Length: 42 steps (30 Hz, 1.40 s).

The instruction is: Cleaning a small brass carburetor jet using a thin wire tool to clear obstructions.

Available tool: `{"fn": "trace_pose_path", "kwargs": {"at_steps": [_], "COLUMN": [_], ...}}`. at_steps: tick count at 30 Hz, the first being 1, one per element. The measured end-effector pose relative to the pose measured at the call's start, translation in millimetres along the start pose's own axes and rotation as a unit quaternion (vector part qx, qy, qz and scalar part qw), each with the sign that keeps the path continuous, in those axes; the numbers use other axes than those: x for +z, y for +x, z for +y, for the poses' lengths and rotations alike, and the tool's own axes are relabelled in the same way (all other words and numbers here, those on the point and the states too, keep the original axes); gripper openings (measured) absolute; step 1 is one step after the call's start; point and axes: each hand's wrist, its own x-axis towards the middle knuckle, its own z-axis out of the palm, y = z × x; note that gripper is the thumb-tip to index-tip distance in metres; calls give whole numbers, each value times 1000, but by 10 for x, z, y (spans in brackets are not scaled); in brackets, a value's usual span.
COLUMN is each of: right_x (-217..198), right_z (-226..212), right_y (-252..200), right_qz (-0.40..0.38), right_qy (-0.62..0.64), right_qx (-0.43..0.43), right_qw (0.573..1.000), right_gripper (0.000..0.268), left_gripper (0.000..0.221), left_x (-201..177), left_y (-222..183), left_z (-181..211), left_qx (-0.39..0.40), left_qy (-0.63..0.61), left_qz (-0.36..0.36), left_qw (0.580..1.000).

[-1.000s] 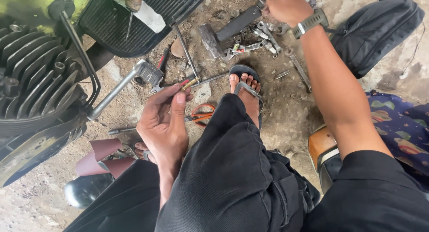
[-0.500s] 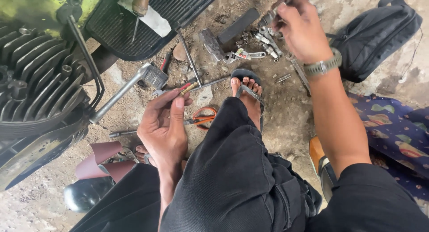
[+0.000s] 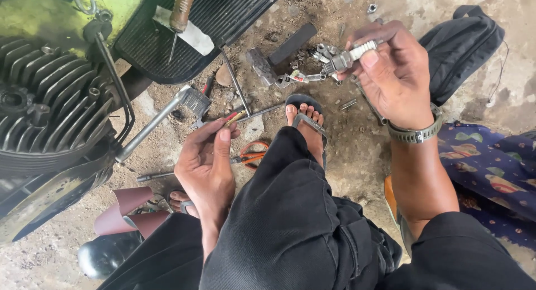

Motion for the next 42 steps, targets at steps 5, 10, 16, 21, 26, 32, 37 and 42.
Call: {"fn": "trace_pose_path", "kwargs": {"at_steps": [5,10,16,21,26,32,37,42], "right_x": [-12,-19,2,19,35,71,134,267], "right_z": [-28,-49,-113,-123,-151,-188,-216,-251], "right_y": [-53,-89,-89,-97,-119,-148,-166,-179], "right_qz": [20,21,24,27,36,38,29,25], "right_qy": [58,90,96,114,123,130,148,145], "right_qx": [33,38,35,28,28,28,22,-8], "right_qw": [998,995,995,993,991,990,988,989], "right_gripper": [16,13,16,15,17,17,15,12], "left_gripper": [18,15,16,14,15,15,19,28], "left_x": [3,8,34,34,18,26,158,301], "left_y": [-11,-2,0,-3,-8,69,192,323], "left_z": [28,18,14,-33,-38,-43,153,265], "left_qx": [-15,-18,-16,-11,-20,91,150,244], "left_qy": [-3,-31,-54,-73,-71,13,84,88], "left_qz": [3,-9,-23,-26,-32,-99,-161,-226], "left_qw": [1000,999,998,997,997,991,972,939]}}
